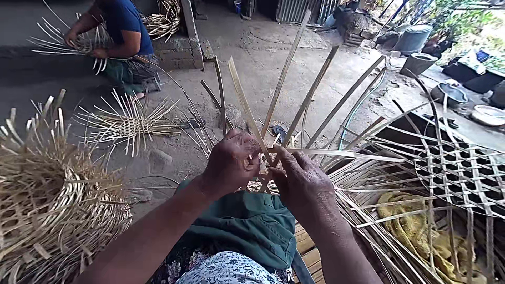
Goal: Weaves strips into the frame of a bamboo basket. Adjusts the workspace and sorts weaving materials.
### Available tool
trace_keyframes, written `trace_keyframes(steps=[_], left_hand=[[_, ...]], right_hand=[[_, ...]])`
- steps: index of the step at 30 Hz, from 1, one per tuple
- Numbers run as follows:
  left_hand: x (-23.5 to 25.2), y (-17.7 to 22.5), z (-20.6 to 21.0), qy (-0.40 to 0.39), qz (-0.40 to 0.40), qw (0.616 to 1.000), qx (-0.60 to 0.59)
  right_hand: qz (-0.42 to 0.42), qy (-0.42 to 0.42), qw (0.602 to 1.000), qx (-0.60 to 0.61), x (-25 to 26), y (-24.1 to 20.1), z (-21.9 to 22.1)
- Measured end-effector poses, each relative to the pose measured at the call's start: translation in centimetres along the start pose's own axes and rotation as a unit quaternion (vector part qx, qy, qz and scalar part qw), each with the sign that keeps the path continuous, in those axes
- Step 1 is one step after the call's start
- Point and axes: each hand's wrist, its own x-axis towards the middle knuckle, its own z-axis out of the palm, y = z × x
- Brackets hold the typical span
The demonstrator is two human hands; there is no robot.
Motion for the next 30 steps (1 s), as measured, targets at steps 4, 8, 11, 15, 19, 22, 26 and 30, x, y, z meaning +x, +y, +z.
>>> trace_keyframes(steps=[4, 8, 11, 15, 19, 22, 26, 30], left_hand=[[0.7, -0.2, -1.6, -0.068, -0.160, 0.951, -0.257], [0.8, 0.4, -1.5, -0.063, -0.192, 0.929, -0.310], [-0.1, 0.4, -0.7, -0.027, -0.148, 0.939, -0.309], [-1.3, -0.1, 0.6, 0.037, -0.020, 0.973, -0.229], [-0.7, 1.3, 0.2, 0.059, 0.158, 0.985, -0.031], [0.7, 1.3, -0.4, -0.029, 0.157, 0.981, 0.111], [1.4, 0.1, -1.1, -0.039, 0.103, 0.989, 0.099], [0.7, 0.7, -0.3, -0.010, 0.083, 0.995, 0.063]], right_hand=[[-0.022, -0.029, 0.999, 0.015, 0.3, 0.2, -0.8], [-0.001, -0.018, 1.000, -0.010, 0.4, -0.7, -0.3], [0.021, -0.023, 0.999, -0.007, 0.6, -0.1, -0.4], [0.050, -0.030, 0.998, 0.010, 0.7, 0.4, -0.7], [0.033, -0.012, 0.993, 0.110, 0.5, 1.0, -0.4], [0.060, 0.054, 0.979, 0.188, -0.4, 1.6, 0.2], [0.129, 0.102, 0.966, 0.200, -0.6, 2.4, 1.7], [0.179, 0.092, 0.955, 0.218, -0.3, 1.9, 2.2]])
